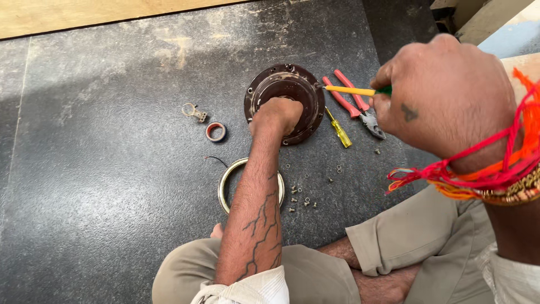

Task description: The person disassembles the housing of a brown ceiling fan motor using a screwdriver and pliers while sitting on the floor.

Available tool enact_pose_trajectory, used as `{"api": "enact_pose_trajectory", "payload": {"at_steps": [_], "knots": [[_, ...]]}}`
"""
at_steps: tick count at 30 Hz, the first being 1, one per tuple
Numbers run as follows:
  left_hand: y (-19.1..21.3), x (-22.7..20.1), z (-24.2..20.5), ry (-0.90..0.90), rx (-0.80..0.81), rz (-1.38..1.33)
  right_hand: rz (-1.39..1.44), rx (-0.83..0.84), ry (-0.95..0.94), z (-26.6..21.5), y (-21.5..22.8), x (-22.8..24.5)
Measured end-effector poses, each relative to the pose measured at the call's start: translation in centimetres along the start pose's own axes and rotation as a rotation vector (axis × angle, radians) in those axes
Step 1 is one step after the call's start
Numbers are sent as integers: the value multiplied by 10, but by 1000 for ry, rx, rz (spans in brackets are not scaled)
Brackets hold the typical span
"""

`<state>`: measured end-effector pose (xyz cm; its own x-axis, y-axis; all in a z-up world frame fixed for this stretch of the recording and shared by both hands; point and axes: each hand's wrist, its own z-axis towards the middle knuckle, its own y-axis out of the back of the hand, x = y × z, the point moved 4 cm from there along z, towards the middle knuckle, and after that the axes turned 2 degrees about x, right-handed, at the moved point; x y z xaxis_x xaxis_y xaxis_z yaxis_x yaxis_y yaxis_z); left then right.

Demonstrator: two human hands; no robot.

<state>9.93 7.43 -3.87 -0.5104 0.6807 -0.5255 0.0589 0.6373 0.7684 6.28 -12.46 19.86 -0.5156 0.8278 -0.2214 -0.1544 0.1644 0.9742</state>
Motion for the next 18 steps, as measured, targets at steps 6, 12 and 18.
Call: {"api": "enact_pose_trajectory", "payload": {"at_steps": [6,12,18], "knots": [[28,-23,-31,183,97,255,-8,188,8,33,-19,-7],[29,-7,-35,131,-235,245,-39,197,148,63,-22,4],[10,15,-27,-251,-455,-331,-266,176,317,93,-37,14]]}}
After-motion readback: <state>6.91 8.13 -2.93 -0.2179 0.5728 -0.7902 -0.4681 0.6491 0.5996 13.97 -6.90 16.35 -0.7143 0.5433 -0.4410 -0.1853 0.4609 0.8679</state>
